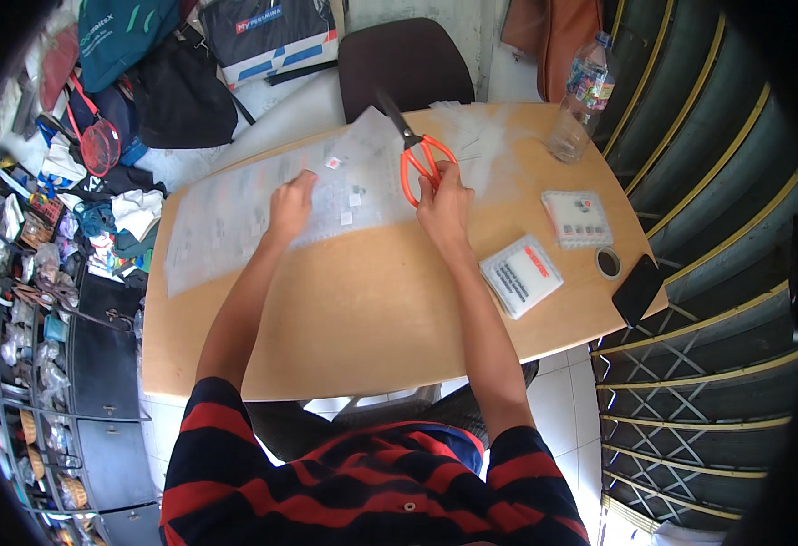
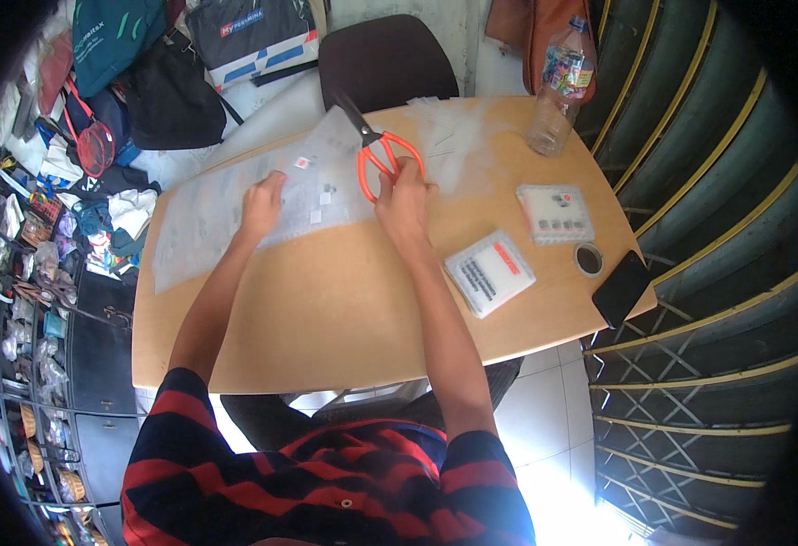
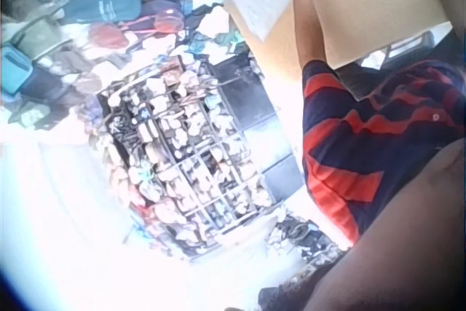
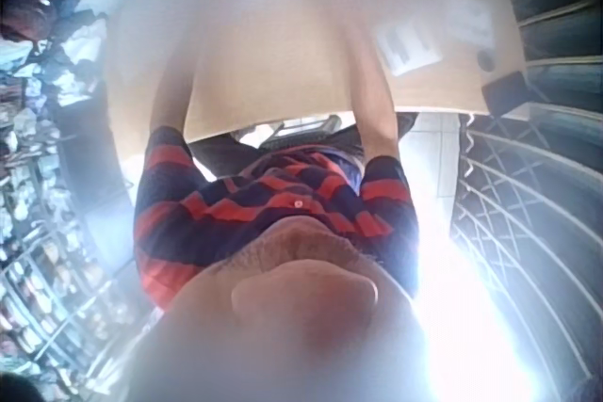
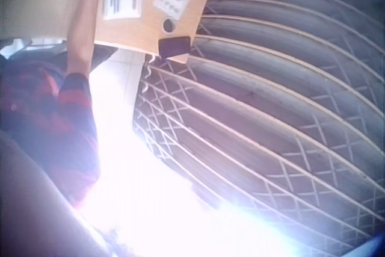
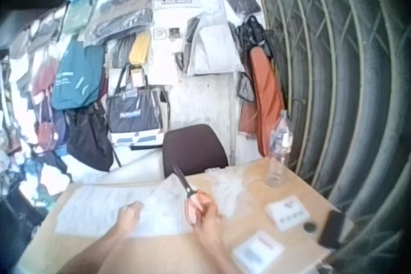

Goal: The person uses red-handled scissors to cut a large sheet of translucent paper with printed logos into smaller rectangular pieces. They repeatedly position the paper, cut along straight lines, and place the cut pieces on the table.

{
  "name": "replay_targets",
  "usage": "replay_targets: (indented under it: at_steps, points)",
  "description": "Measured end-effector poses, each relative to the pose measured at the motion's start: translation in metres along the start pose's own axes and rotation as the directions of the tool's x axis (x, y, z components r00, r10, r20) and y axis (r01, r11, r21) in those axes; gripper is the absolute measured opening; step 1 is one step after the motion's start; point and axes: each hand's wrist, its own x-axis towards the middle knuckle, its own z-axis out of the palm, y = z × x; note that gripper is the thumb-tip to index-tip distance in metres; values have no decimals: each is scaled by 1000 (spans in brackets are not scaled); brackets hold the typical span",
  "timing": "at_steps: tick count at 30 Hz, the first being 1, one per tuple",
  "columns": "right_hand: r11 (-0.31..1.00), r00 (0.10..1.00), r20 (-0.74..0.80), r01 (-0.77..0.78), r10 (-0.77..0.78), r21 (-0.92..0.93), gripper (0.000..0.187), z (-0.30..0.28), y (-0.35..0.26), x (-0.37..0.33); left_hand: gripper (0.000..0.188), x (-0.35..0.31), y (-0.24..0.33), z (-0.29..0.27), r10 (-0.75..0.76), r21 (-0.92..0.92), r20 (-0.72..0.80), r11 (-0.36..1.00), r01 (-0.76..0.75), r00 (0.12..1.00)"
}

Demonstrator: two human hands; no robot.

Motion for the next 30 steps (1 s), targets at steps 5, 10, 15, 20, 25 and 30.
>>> replay_targets:
  at_steps: [5,10,15,20,25,30]
  points:
    - [979,996,-34,-75,83,191,36,-9,0,-3,17,36,-9,-89,-225,-48,-201,974,219,954]
    - [906,975,199,-173,101,387,32,0,1,-14,17,32,-7,-231,197,258,-510,964,-69,838]
    - [543,923,374,-270,-88,795,20,-21,-58,-39,18,-11,53,-367,211,415,-269,906,-85,940]
    - [265,819,509,-446,-264,855,22,-26,-102,-75,15,-35,109,-401,142,265,-58,956,-122,988]
    - [576,734,677,-531,-52,621,40,-33,-153,-107,14,-37,109,-374,96,99,185,988,-116,978]
    - [689,799,575,-518,178,507,46,-48,-130,-125,15,-35,81,-290,63,-194,326,981,2,943]
